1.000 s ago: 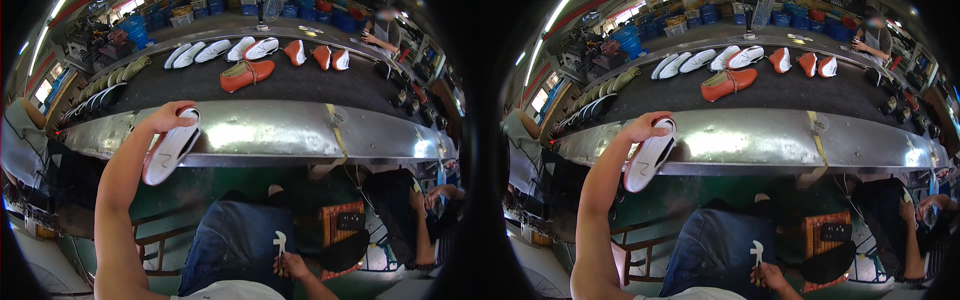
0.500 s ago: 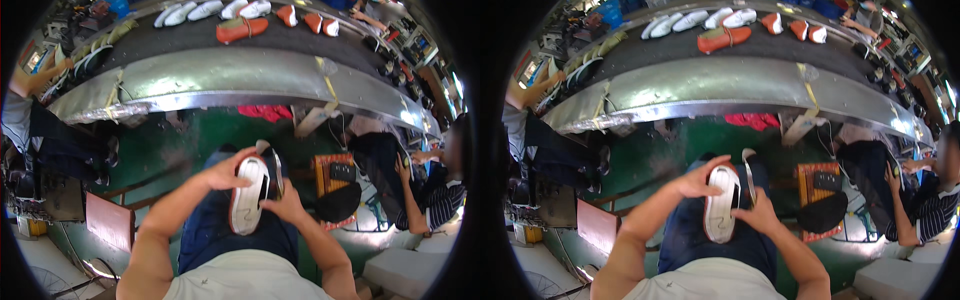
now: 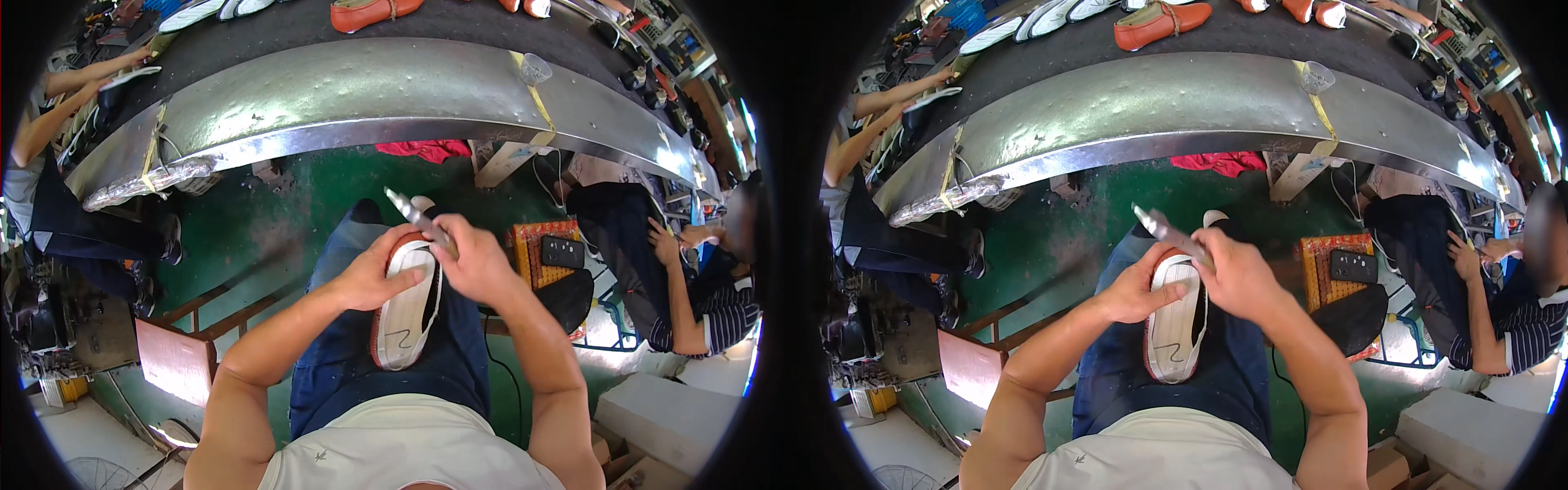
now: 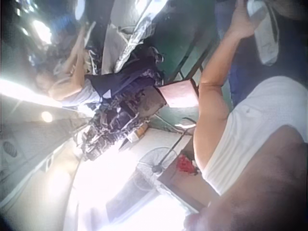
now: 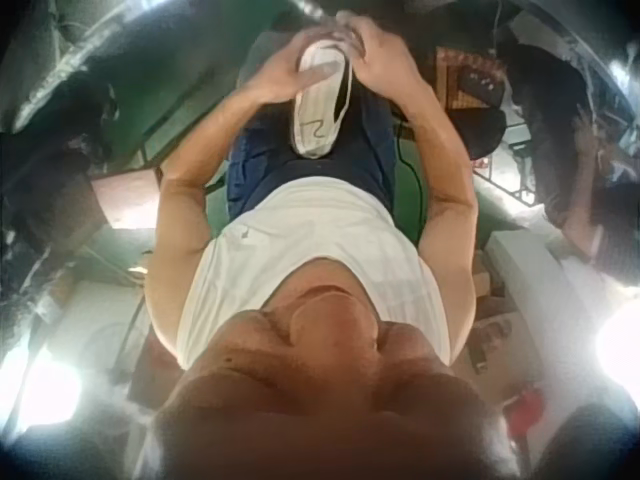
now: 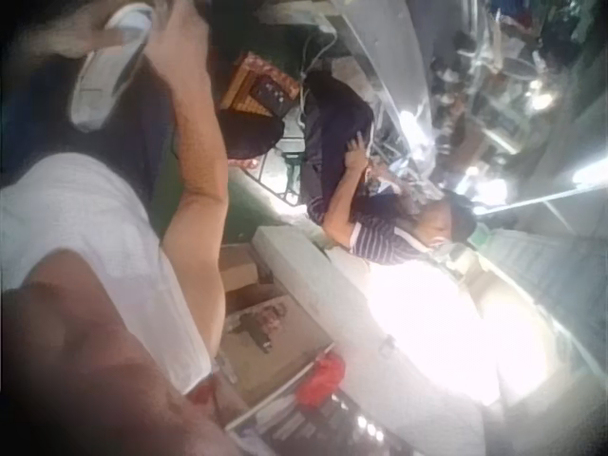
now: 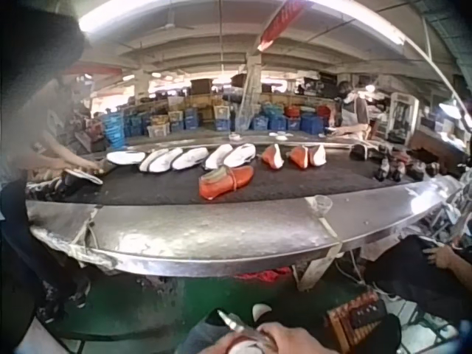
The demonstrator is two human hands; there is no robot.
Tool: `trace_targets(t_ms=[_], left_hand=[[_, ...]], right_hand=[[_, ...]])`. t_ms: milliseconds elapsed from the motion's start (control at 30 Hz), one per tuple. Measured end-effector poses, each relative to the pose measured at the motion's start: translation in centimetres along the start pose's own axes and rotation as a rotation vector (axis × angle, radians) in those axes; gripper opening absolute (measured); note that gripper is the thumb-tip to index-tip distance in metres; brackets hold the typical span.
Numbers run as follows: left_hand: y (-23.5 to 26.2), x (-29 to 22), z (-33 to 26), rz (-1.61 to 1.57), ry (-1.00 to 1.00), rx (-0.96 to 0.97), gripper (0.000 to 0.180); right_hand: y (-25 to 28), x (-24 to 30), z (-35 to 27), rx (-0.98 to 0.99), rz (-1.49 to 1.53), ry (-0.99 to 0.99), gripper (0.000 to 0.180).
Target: The person is finishing shoes by trimming excess material from the soles and upper using a pair of pliers and a knife, and then placing them on a conveyor belt.
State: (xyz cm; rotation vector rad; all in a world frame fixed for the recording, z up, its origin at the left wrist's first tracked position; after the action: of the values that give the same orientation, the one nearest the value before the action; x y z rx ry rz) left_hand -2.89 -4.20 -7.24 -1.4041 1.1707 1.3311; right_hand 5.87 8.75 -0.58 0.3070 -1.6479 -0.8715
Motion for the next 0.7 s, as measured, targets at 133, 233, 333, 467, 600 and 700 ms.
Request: trace_targets(t_ms=[133, 233, 333, 467, 600, 700], left_hand=[[0.3, -1.8, -1.2, 0.289, -0.194, -0.042, 0.067], [1.6, -2.0, -2.3, 0.133, -0.236, -0.072, 0.063], [2.1, -2.0, -3.4, 0.023, -0.16, -0.117, 0.061], [1.9, -1.5, -3.9, 0.005, -0.153, -0.134, 0.059], [2.7, -2.0, -4.2, 0.276, -0.286, -0.217, 0.05], [3.3, -1.4, -4.3, 0.27, -0.239, -0.239, 0.048]], right_hand=[[3.3, -2.2, 2.4, -0.069, 0.193, -0.184, 0.024], [2.5, -1.2, -3.5, 0.088, 0.401, -0.389, 0.027], [-1.4, -0.1, -10.0, 0.314, 0.562, -0.467, 0.031], [-5.5, 0.2, -10.9, 0.523, 0.676, -0.519, 0.032], [-6.0, 0.8, -9.5, 0.559, 0.872, -0.498, 0.034], [-5.7, 1.0, -8.6, 0.665, 0.825, -0.579, 0.03]])
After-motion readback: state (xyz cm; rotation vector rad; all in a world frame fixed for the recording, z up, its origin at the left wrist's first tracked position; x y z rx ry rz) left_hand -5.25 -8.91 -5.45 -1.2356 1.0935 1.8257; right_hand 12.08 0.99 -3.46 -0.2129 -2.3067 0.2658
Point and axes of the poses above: each hand's wrist, its own z-axis towards the middle knuckle, its own y-axis out of the back of the hand, x = y × z, the point moved 7 cm from there along z, towards the middle knuckle, and after that the axes turned 10 degrees about -y, right-handed, at the moved point
